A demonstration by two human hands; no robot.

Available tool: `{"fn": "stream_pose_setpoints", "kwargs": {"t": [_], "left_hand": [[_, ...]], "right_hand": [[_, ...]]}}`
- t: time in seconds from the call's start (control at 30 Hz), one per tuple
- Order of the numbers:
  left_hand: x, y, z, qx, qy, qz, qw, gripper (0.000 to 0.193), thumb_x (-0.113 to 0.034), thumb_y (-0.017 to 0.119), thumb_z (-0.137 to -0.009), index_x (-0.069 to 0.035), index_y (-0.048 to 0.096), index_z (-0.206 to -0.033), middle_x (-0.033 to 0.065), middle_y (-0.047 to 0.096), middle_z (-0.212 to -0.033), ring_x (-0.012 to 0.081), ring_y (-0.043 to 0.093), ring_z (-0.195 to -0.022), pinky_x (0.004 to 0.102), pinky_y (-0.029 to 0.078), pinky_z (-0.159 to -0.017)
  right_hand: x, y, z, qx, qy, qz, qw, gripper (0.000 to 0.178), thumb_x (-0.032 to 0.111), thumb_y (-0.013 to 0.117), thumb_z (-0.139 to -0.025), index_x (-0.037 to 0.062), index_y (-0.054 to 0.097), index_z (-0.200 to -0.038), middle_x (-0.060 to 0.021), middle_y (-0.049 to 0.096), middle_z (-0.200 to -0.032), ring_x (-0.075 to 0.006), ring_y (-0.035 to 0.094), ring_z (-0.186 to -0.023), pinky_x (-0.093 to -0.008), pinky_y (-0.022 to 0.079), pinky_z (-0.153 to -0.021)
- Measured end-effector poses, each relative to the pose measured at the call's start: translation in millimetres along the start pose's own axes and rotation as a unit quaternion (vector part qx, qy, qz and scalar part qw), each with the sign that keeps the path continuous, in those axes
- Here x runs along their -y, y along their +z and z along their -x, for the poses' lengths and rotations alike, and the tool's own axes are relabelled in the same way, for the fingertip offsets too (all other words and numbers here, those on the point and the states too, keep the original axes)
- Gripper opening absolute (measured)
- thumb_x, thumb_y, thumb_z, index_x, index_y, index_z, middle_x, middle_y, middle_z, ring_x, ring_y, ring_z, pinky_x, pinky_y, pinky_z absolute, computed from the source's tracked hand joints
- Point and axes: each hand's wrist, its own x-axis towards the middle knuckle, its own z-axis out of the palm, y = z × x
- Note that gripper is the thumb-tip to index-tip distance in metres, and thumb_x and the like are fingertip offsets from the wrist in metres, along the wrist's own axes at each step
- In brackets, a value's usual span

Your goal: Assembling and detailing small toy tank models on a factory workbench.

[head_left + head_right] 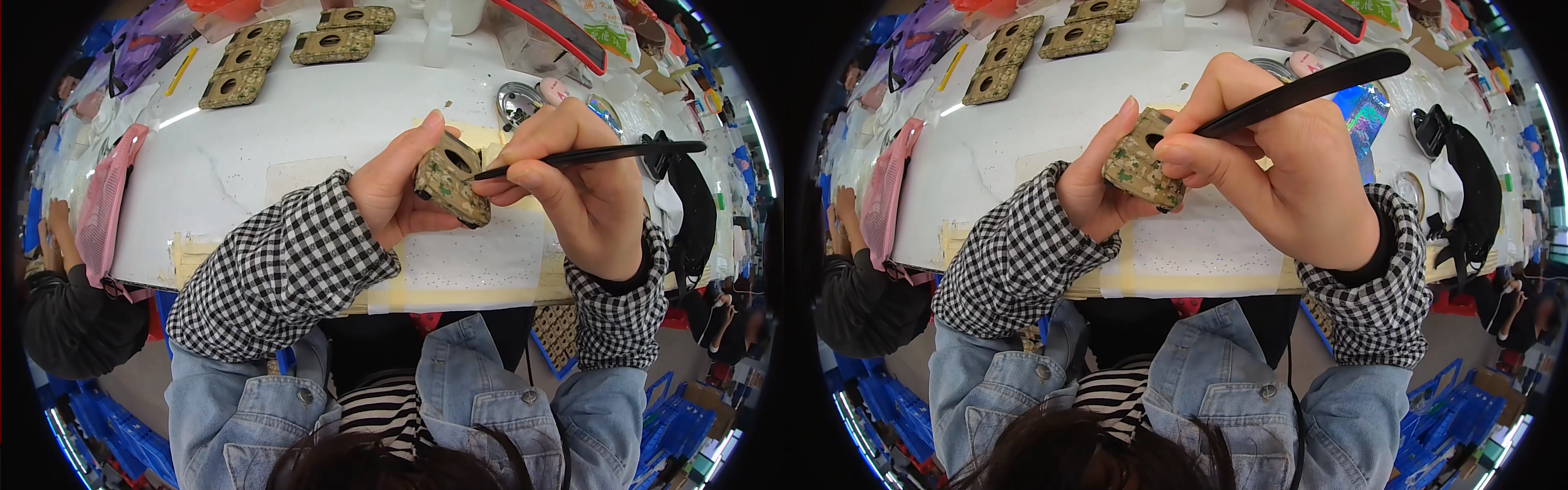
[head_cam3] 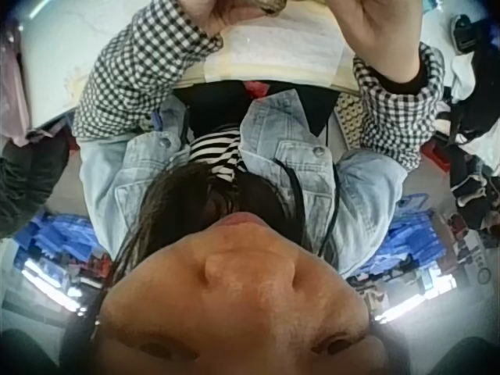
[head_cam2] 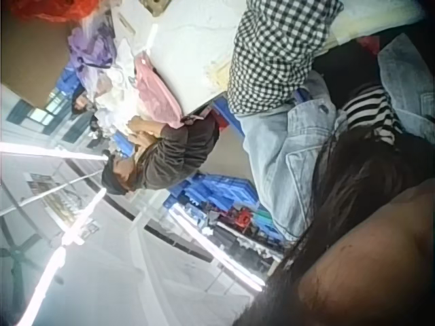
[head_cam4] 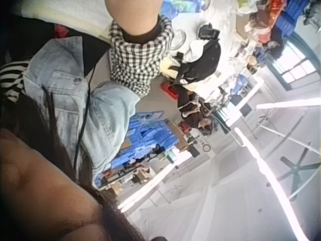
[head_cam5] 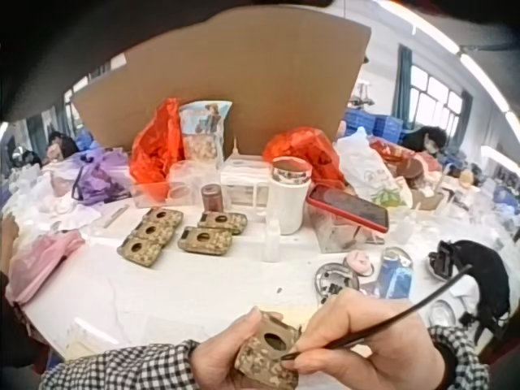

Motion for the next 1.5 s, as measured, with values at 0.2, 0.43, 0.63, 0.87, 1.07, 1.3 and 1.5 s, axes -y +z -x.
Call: {"fn": "stream_pose_setpoints", "kwargs": {"t": [0.2,0.43,0.63,0.87,1.07,1.3,1.5], "left_hand": [[1,-2,-1,0.004,0.002,0.002,1.0,0.057,-0.053,0.029,-0.094,-0.007,0.044,-0.123,0.006,0.057,-0.1,0.0129,0.06,-0.089,0.0268,0.054,-0.074],[1,1,-1,-0.046,0.006,0.034,0.998,0.054,-0.052,0.033,-0.093,-0.008,0.045,-0.122,0.009,0.059,-0.103,0.0181,0.063,-0.087,0.0308,0.056,-0.072],[-1,0,1,-0.068,-0.002,0.09,0.994,0.051,-0.05,0.035,-0.093,-0.009,0.045,-0.121,0.0153,0.06,-0.104,0.0261,0.065,-0.08,0.0304,0.059,-0.066],[2,-10,-4,-0.009,-0.009,0.149,0.989,0.052,-0.051,0.032,-0.094,-0.008,0.046,-0.121,0.024,0.061,-0.097,0.0297,0.066,-0.081,0.026,0.059,-0.065],[5,-16,-6,0.003,-0.01,0.169,0.986,0.052,-0.05,0.029,-0.094,-0.008,0.046,-0.121,0.0243,0.061,-0.099,0.0299,0.066,-0.081,0.0268,0.059,-0.065],[2,-12,-4,-0.016,-0.014,0.152,0.988,0.05,-0.05,0.033,-0.094,-0.009,0.046,-0.121,0.0233,0.061,-0.099,0.0295,0.066,-0.081,0.0268,0.059,-0.063],[1,-8,-3,-0.041,-0.009,0.124,0.991,0.049,-0.049,0.037,-0.093,-0.01,0.046,-0.12,0.0223,0.06,-0.101,0.0292,0.066,-0.08,0.0268,0.06,-0.063]], "right_hand": [[-1,1,0,-0.005,-0.001,-0.008,1.0,0.015,0.008,0.053,-0.09,-0.0061,0.048,-0.091,-0.0133,0.055,-0.086,-0.0188,0.065,-0.076,-0.0239,0.055,-0.066],[-4,2,3,-0.085,-0.057,-0.064,0.993,0.019,0.011,0.048,-0.093,-0.007,0.048,-0.097,-0.0149,0.055,-0.089,-0.0214,0.065,-0.076,-0.0276,0.055,-0.065],[4,-5,24,-0.205,-0.059,0.008,0.977,0.023,0.016,0.044,-0.095,-0.0057,0.049,-0.101,-0.0132,0.056,-0.089,-0.0179,0.061,-0.076,-0.027,0.051,-0.067],[-19,-4,48,-0.238,0.021,0.256,0.937,0.008,0.005,0.056,-0.087,0.0,0.061,-0.092,-0.0082,0.056,-0.079,-0.0167,0.053,-0.073,-0.026,0.04,-0.064],[-32,1,46,-0.215,0.004,0.398,0.892,0.022,0.002,0.072,-0.067,0.0022,0.065,-0.088,-0.0099,0.059,-0.076,-0.0258,0.054,-0.074,-0.0331,0.044,-0.066],[-40,3,43,-0.207,-0.02,0.403,0.892,0.019,0.002,0.073,-0.065,0.0022,0.065,-0.083,-0.0093,0.06,-0.075,-0.0249,0.055,-0.073,-0.0327,0.044,-0.065],[-38,7,39,-0.215,-0.018,0.39,0.895,0.018,0.001,0.073,-0.065,0.0019,0.065,-0.082,-0.0092,0.06,-0.073,-0.024,0.055,-0.072,-0.0321,0.044,-0.064]]}}
